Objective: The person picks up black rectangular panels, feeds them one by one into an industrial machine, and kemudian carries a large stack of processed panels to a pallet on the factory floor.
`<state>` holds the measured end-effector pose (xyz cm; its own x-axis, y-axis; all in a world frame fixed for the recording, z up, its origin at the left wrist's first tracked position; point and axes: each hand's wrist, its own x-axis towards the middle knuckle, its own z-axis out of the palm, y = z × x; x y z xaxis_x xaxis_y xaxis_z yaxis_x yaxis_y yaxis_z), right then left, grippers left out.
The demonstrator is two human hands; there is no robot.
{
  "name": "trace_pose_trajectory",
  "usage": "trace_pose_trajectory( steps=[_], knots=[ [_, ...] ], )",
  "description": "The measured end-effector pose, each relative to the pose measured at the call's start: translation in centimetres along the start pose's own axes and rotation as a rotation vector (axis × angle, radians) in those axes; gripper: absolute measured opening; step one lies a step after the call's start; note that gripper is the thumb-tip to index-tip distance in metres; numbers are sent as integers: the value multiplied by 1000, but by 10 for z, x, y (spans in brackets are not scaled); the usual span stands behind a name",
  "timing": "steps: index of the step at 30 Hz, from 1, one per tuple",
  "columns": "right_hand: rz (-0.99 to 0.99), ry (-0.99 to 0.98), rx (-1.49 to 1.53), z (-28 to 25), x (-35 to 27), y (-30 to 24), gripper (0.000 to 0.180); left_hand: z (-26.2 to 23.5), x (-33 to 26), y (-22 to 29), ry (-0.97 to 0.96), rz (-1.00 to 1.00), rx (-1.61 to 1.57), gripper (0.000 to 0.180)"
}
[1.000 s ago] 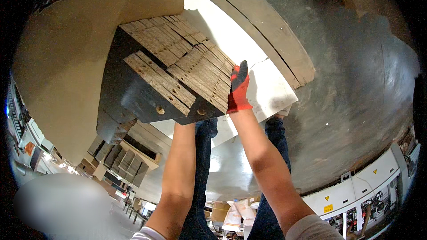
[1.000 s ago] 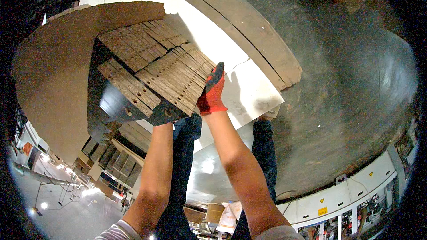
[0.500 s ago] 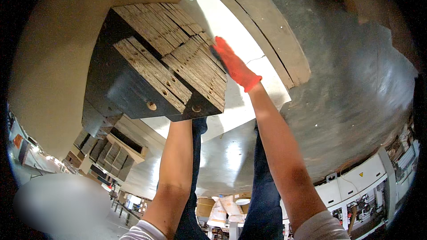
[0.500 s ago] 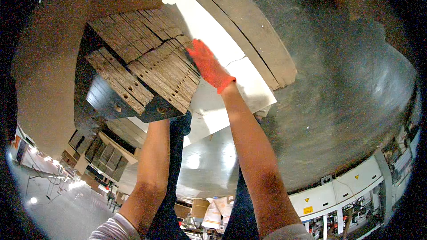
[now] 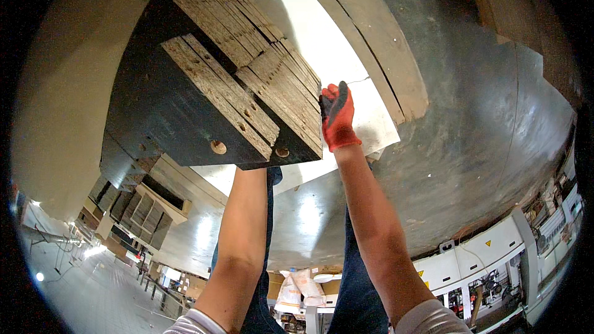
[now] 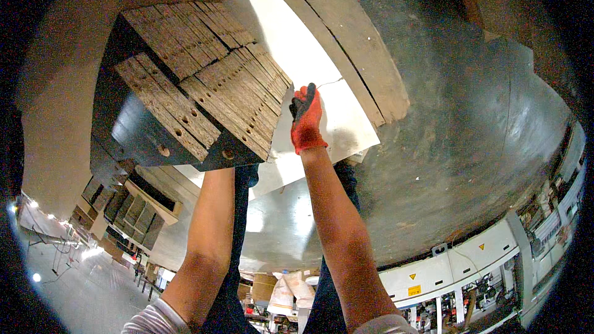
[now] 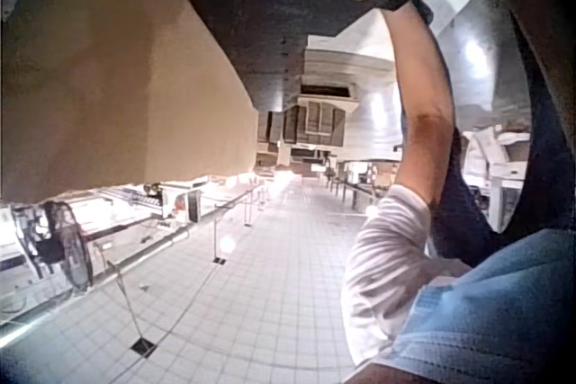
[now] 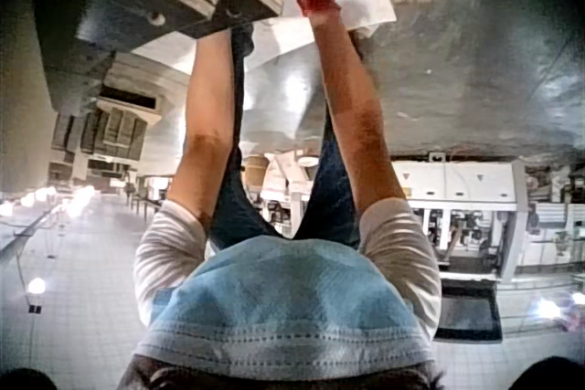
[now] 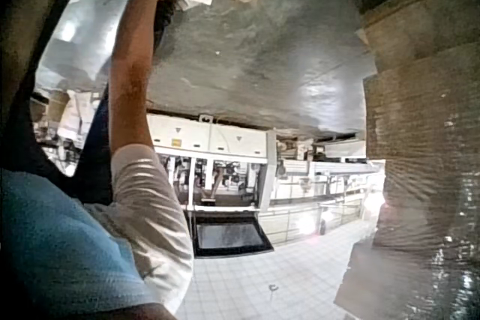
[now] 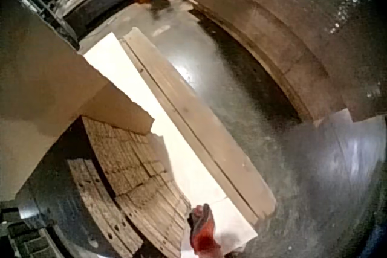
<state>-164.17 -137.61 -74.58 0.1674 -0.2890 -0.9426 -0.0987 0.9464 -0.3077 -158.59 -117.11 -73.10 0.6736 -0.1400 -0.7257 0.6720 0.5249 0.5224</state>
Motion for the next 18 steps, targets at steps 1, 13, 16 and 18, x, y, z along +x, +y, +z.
trace_pose_trajectory(
  steps=[1, 13, 16, 18],
  knots=[
    [-50, -69, 32, 4, -8, 2, 43, 0, 0, -2, -6, -3, 0, 67],
    [-246, -444, -592, -2, 26, -19, 48, 3, 8, -11, -8, -2, -33, 70],
    [-607, -430, -1066, 25, 25, -38, 46, 1, 11, -12, 2, 19, -51, 71],
    [-816, -699, -1130, 35, 28, -43, 48, 2, 13, -13, 4, 33, -64, 72]
  ],
)
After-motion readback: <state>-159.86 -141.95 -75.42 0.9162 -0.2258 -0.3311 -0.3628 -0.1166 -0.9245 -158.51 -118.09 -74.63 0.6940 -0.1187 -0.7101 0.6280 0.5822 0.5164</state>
